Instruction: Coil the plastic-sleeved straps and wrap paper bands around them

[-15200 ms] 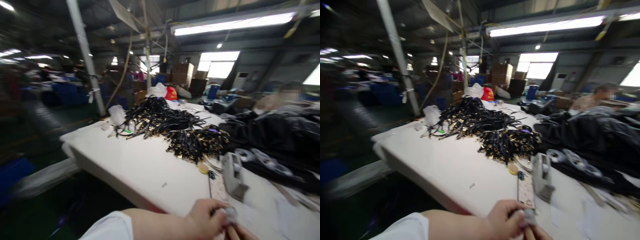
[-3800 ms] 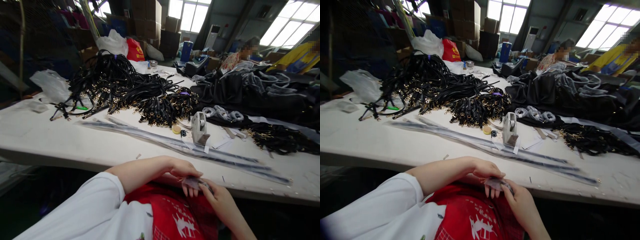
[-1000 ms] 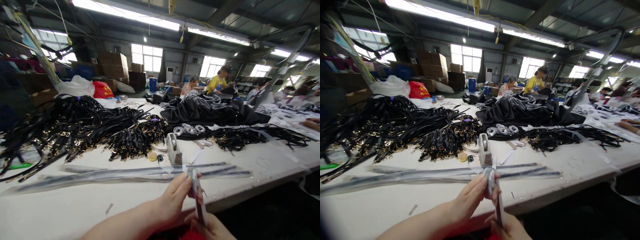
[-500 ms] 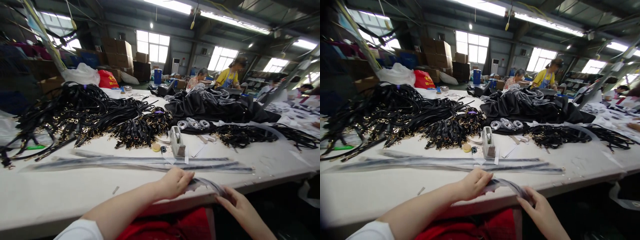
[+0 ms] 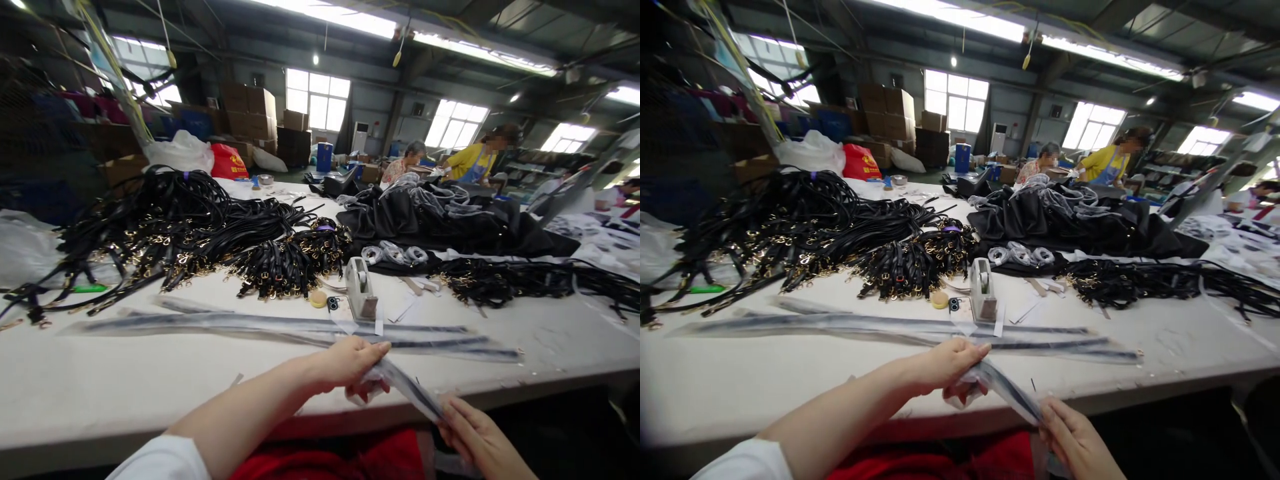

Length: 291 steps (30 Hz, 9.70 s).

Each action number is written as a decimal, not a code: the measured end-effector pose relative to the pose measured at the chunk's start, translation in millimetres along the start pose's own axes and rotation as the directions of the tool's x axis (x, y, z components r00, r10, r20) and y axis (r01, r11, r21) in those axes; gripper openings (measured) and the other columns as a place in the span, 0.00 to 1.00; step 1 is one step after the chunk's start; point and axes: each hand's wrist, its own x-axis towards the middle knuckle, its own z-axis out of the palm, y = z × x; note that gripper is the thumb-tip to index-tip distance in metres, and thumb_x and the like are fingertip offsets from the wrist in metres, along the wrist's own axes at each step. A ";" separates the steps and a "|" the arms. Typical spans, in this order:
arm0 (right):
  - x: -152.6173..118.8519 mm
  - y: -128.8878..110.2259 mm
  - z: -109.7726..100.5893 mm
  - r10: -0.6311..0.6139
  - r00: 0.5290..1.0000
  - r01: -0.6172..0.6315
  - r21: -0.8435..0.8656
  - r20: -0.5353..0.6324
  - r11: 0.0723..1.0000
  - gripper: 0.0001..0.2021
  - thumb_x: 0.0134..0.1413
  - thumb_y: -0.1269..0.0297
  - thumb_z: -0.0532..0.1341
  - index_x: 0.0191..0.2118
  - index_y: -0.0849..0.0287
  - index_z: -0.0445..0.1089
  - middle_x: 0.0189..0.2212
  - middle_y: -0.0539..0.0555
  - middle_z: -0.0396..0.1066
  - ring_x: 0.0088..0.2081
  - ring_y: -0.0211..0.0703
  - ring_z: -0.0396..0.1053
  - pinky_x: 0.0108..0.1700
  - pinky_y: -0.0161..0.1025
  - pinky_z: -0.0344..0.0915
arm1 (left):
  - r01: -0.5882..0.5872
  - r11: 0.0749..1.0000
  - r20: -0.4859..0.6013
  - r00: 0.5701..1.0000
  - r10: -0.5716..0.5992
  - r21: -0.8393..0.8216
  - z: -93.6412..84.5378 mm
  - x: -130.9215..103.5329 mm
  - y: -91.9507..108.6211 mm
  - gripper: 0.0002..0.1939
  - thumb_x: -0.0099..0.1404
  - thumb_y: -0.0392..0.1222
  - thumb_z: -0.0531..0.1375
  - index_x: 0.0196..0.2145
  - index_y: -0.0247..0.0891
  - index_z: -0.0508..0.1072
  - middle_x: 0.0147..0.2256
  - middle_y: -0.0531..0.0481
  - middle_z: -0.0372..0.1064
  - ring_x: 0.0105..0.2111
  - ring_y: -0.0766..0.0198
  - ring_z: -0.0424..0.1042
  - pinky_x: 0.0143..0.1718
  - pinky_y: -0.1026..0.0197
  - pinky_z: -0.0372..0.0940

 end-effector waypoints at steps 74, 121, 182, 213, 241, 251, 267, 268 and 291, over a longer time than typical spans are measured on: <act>13.1 -61.3 24.9 -0.005 0.853 0.210 -0.334 0.522 0.919 0.26 0.67 0.47 0.46 0.27 0.57 0.71 0.24 0.51 0.73 0.27 0.42 0.69 0.32 0.35 0.64 | -0.239 0.454 0.222 0.971 0.091 0.858 -24.8 -12.9 5.5 0.28 0.64 0.64 0.54 0.23 0.37 0.75 0.17 0.50 0.66 0.14 0.69 0.49 0.18 0.63 0.47; 39.7 -46.0 73.7 -0.171 0.968 0.203 -0.175 0.182 0.963 0.20 0.60 0.48 0.57 0.45 0.60 0.73 0.41 0.57 0.77 0.44 0.52 0.72 0.47 0.42 0.68 | -0.175 0.979 -0.459 0.865 0.202 0.100 8.5 0.1 -59.8 0.22 0.65 0.56 0.54 0.36 0.34 0.75 0.30 0.50 0.70 0.30 0.66 0.67 0.32 0.65 0.63; 95.5 47.2 86.7 -0.567 0.816 0.298 -0.924 0.115 0.241 0.10 0.66 0.65 0.55 0.45 0.58 0.73 0.37 0.55 0.74 0.38 0.46 0.68 0.40 0.40 0.62 | -0.078 0.986 0.007 0.997 0.078 0.147 32.4 -65.9 -96.9 0.25 0.67 0.57 0.54 0.50 0.38 0.76 0.44 0.45 0.77 0.36 0.62 0.77 0.42 0.66 0.68; 108.6 26.4 75.2 -0.620 0.721 0.033 -0.878 -0.310 0.477 0.16 0.66 0.66 0.45 0.43 0.64 0.69 0.36 0.63 0.73 0.37 0.52 0.69 0.37 0.43 0.62 | -0.016 0.992 0.015 1.000 0.014 0.128 32.6 -73.0 -96.5 0.23 0.67 0.56 0.55 0.51 0.39 0.75 0.44 0.46 0.77 0.36 0.62 0.77 0.40 0.66 0.68; -26.5 -75.5 78.9 -0.305 0.736 0.668 -0.721 0.604 0.184 0.18 0.54 0.62 0.61 0.15 0.50 0.68 0.12 0.47 0.70 0.13 0.43 0.66 0.21 0.45 0.43 | 0.196 0.979 -0.054 0.979 -0.199 -0.053 34.8 -51.9 -108.1 0.30 0.68 0.61 0.50 0.50 0.33 0.75 0.40 0.44 0.76 0.35 0.61 0.73 0.42 0.59 0.67; -7.0 -66.2 123.9 -0.265 0.797 0.593 -0.787 0.542 0.174 0.13 0.54 0.67 0.61 0.19 0.54 0.73 0.17 0.54 0.75 0.17 0.46 0.71 0.21 0.43 0.48 | 0.186 0.982 -0.043 0.982 -0.185 0.012 36.5 -54.1 -108.2 0.31 0.66 0.64 0.50 0.51 0.37 0.74 0.41 0.47 0.76 0.35 0.62 0.73 0.38 0.63 0.67; -8.6 -23.8 92.3 -0.226 0.956 0.293 -0.549 0.188 0.783 0.12 0.61 0.56 0.58 0.31 0.51 0.76 0.29 0.50 0.77 0.31 0.43 0.73 0.34 0.37 0.65 | 0.094 0.992 -0.017 0.995 -0.093 0.088 31.8 -52.1 -106.4 0.19 0.67 0.46 0.54 0.50 0.36 0.75 0.46 0.48 0.76 0.43 0.61 0.73 0.47 0.63 0.65; -7.1 -19.9 94.4 -0.228 0.963 0.270 -0.516 0.145 0.813 0.13 0.61 0.54 0.58 0.31 0.51 0.76 0.29 0.51 0.77 0.31 0.44 0.73 0.34 0.37 0.65 | 0.095 0.992 -0.011 0.995 -0.095 0.083 31.6 -53.0 -104.7 0.19 0.67 0.45 0.54 0.49 0.35 0.76 0.44 0.48 0.76 0.42 0.62 0.73 0.46 0.64 0.65; 13.8 26.9 140.1 0.060 0.991 -0.086 0.227 0.122 0.970 0.25 0.53 0.43 0.62 0.40 0.62 0.77 0.29 0.57 0.78 0.30 0.50 0.74 0.35 0.43 0.71 | -0.002 0.997 -0.251 0.968 0.021 0.077 38.5 -55.7 -101.7 0.14 0.60 0.45 0.59 0.20 0.35 0.70 0.27 0.51 0.62 0.34 0.64 0.64 0.41 0.63 0.61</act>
